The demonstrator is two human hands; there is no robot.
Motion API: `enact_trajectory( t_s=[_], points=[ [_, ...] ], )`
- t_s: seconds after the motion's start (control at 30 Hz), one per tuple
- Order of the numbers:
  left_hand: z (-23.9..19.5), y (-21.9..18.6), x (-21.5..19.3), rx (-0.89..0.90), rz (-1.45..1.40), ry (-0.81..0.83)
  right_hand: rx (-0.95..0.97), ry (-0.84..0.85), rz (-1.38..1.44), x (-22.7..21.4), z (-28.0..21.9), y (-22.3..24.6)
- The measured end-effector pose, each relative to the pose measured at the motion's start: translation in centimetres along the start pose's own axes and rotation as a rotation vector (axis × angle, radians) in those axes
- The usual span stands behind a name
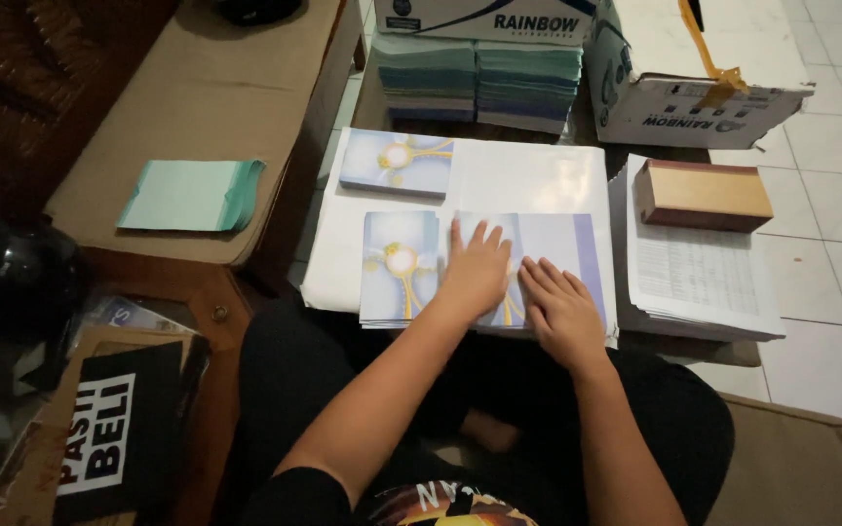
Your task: The person is flipping through and organizing stacks of printed booklets, likely for quality control or final assembly.
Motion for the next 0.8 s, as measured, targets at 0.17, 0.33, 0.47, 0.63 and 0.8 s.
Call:
enact_trajectory(
  t_s=[0.17, 0.33, 0.47, 0.63, 0.8],
  points=[
    [3.1, 0.1, 2.7, -0.017, 0.031, -0.035, 0.033, 0.048, 0.015, -0.4, 0.3, 0.2],
    [2.6, -0.5, 0.1, -0.015, -0.048, 0.001, 0.067, 0.178, 0.005, 0.3, 0.7, -0.4],
    [2.0, -0.5, -0.3, 0.052, -0.030, -0.069, 0.104, 0.281, -0.053, 1.2, 2.5, -1.0],
    [1.7, -0.5, -0.8, 0.059, -0.026, -0.081, 0.130, 0.303, -0.106, 1.5, 4.1, -1.0],
    [1.4, -0.6, -1.4, 0.026, -0.070, 0.012, 0.164, 0.155, -0.064, 1.0, 3.1, -1.9]
  ],
)
Point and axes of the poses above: each hand's wrist, its own z-axis towards the middle knuckle, its own x-axis out of the palm, y = z × x, the point moved 7 cm from there along z, towards the middle knuckle, and after that the axes turned 4 degrees about y, right-handed, at the moved point
